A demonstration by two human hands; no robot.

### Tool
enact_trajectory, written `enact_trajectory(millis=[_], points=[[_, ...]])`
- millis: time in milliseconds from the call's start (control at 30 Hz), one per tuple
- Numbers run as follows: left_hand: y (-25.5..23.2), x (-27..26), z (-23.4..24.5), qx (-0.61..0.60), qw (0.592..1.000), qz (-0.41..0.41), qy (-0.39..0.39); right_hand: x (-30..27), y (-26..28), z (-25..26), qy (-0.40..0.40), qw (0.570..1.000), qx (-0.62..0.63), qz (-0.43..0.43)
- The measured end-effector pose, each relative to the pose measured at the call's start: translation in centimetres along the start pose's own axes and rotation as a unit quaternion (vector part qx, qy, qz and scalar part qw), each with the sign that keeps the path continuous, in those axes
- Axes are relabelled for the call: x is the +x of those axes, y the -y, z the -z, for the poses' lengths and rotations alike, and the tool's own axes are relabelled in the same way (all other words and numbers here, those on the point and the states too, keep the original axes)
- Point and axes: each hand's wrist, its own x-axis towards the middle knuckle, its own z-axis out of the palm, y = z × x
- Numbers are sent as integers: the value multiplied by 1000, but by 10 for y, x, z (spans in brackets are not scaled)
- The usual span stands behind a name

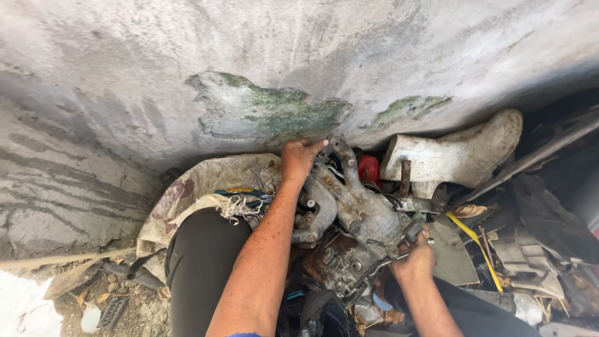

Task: The person sits on the ground and works on a metal engine part, using a wrench to tighten bolts and manipulating various components by hand. The person also handles a gasket and adjusts the position of the engine part throughout the process.

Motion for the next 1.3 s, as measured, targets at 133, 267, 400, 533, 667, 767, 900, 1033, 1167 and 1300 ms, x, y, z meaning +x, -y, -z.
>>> enact_trajectory(millis=[133, 267, 400, 533, 667, 767, 900, 1033, 1167, 1300], points=[[26, 17, -2, -5, 999, -23, 44, 16, -1, -8, -54, 998, -11, 1], [71, 42, -15, 46, 997, -24, 53, 136, -29, 35, 3, 985, -94, 142], [94, 44, -8, 56, 996, -34, 61, 19, -19, -12, 79, 990, -49, 108], [99, 60, -10, 61, 994, -56, 65, 40, -26, -5, 76, 989, -53, 113], [105, 70, -15, 56, 991, -95, 78, 61, -25, -3, 56, 988, -77, 124], [36, 5, 26, 104, 988, -74, 84, 79, -28, -1, 46, 986, -96, 126], [-22, -52, 54, 247, 968, 48, 14, 106, -34, 4, 34, 983, -130, 124], [-66, -159, 84, 118, 981, 142, -61, 128, -47, 2, 19, 979, -167, 111], [-16, -217, 90, 3, 931, 357, -78, 144, -53, 8, 7, 970, -215, 114], [-36, -226, 68, -225, 908, 351, -40, 169, -49, -1, 15, 962, -243, 125]])
